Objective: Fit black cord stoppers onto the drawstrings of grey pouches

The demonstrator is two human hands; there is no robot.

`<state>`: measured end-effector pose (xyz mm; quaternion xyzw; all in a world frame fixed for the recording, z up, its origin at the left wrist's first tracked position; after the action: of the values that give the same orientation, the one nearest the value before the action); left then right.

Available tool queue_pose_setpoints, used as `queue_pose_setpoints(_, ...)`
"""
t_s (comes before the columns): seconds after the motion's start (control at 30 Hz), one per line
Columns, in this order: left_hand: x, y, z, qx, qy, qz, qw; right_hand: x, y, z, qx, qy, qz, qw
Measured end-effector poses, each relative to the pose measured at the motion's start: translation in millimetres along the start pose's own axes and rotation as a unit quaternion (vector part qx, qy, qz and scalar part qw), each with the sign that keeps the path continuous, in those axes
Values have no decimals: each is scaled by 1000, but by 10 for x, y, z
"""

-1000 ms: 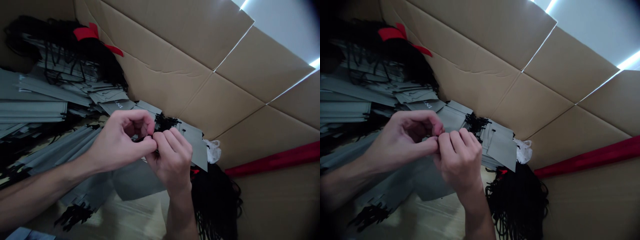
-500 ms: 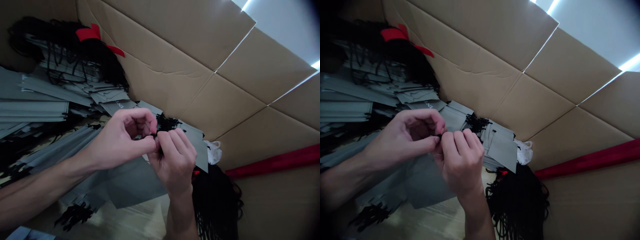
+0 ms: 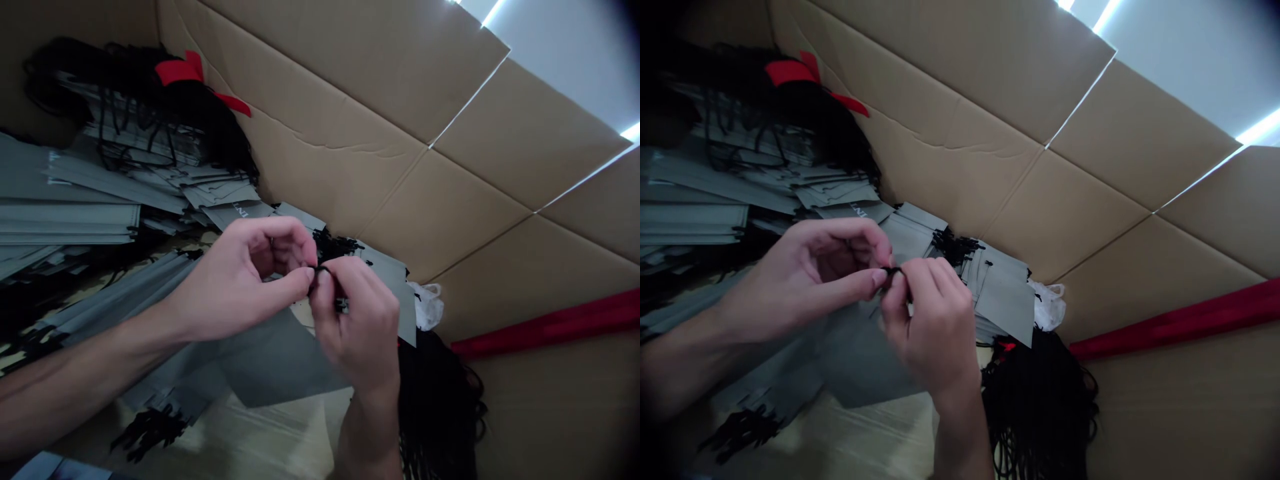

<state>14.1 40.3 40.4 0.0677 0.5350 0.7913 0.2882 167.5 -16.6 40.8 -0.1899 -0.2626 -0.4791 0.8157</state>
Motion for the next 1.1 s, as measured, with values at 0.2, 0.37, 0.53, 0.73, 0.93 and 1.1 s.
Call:
queue_pose_setpoints(0.2,-1,15,4,9,-47,-27,999,150,168,-56,-106,-10,159,981)
queue_pose_setpoints(0.37,-36,1,0,14,-63,-61,996,98,215,-97,-141,-33,245,959)
queue_pose_setpoints(0.53,-63,-6,-12,24,-73,-66,995,50,250,-69,-122,-18,285,951)
queue_pose_setpoints(0.73,-85,-25,-24,-17,-55,-28,998,19,186,-11,-86,8,334,939)
queue_pose_setpoints(0.93,-101,-42,-86,-76,-14,9,997,-41,59,-32,-103,28,371,923)
queue_pose_setpoints(1.1,-100,10,-132,-136,-7,74,988,-72,-12,-39,-85,52,360,928)
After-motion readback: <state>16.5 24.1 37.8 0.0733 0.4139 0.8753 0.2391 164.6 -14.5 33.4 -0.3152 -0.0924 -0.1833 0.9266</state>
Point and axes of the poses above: each hand's wrist, its own z-axis towards the middle knuckle, its own x-axis out of the back of the hand, y = z × x, the point moved 4 cm from there along z, towards the middle knuckle, and after that the axes turned 14 degrees about -z, right-handed, at the moved point
